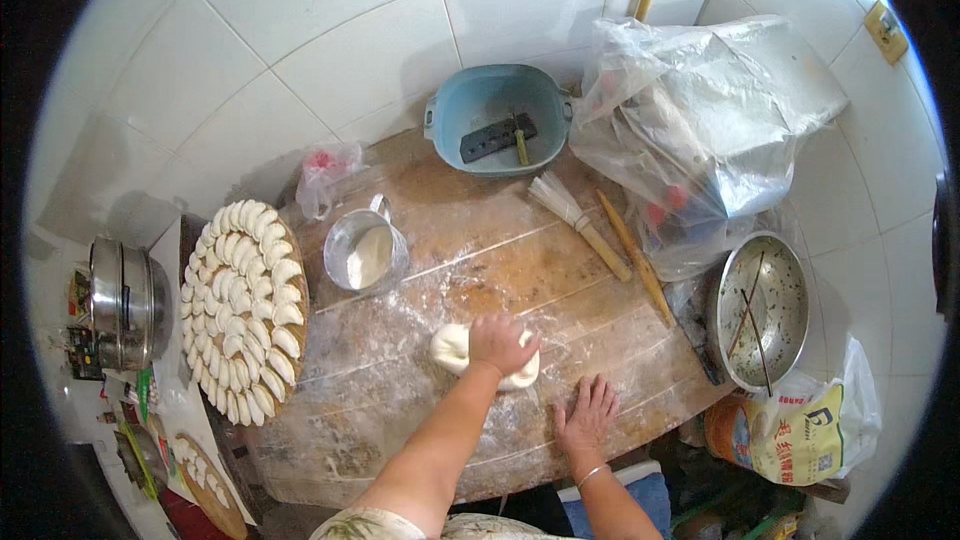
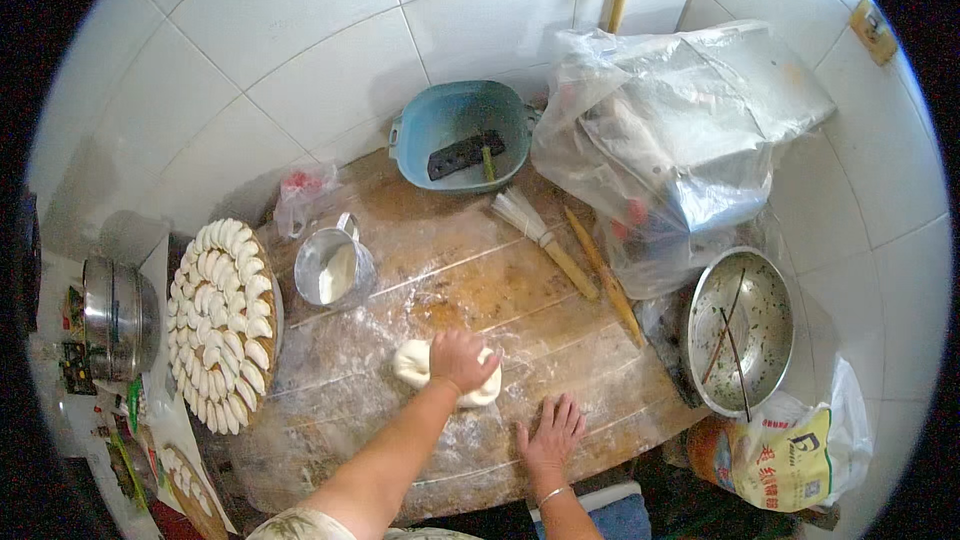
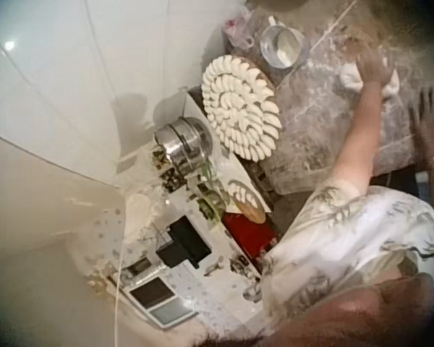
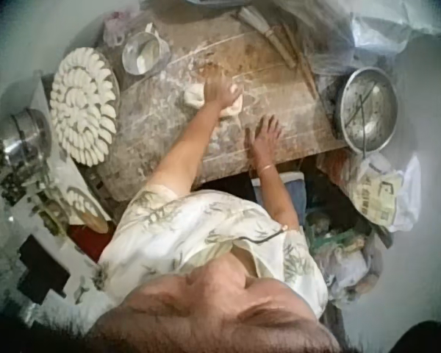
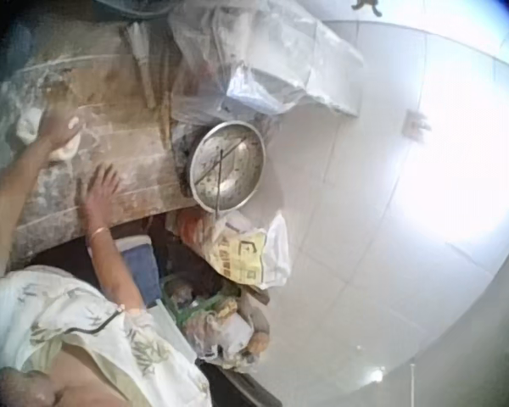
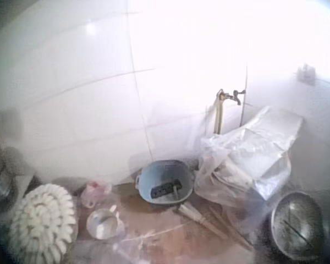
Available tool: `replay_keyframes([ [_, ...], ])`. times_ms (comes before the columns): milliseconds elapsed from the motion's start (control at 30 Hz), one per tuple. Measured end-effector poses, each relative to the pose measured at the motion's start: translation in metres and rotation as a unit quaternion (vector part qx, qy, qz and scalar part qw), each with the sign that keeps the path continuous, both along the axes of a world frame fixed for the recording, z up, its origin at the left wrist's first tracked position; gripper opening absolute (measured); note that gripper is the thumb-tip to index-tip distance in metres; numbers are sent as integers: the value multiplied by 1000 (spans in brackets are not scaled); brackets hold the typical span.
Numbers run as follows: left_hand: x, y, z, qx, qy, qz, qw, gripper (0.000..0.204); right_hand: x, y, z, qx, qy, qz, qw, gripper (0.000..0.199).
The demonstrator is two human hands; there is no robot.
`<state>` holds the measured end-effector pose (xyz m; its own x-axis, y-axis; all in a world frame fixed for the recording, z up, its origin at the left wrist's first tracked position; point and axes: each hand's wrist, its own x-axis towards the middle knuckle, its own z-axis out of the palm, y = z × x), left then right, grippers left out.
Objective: The person kneads a piece of dough by hand on a floured wooden surface, repeatedly folding and pressing it, while occasionally reaching into a container for more flour.
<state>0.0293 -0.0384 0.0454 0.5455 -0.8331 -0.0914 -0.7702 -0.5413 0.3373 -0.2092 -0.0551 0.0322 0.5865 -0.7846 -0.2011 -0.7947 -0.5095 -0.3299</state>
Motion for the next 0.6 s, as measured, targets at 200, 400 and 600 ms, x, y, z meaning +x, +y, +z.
replay_keyframes([
  [200, 20, -5, 40, 97, 225, 301, 921, 61, 7, 0, 0, -23, -22, -4, 999, 72],
  [400, 24, 116, 17, 3, 267, 360, 894, 57, -5, -6, 1, -31, -44, -6, 999, 63],
  [600, 27, 113, 18, 56, 96, 168, 979, 57, 4, 5, 2, -61, -32, 2, 998, 65],
])
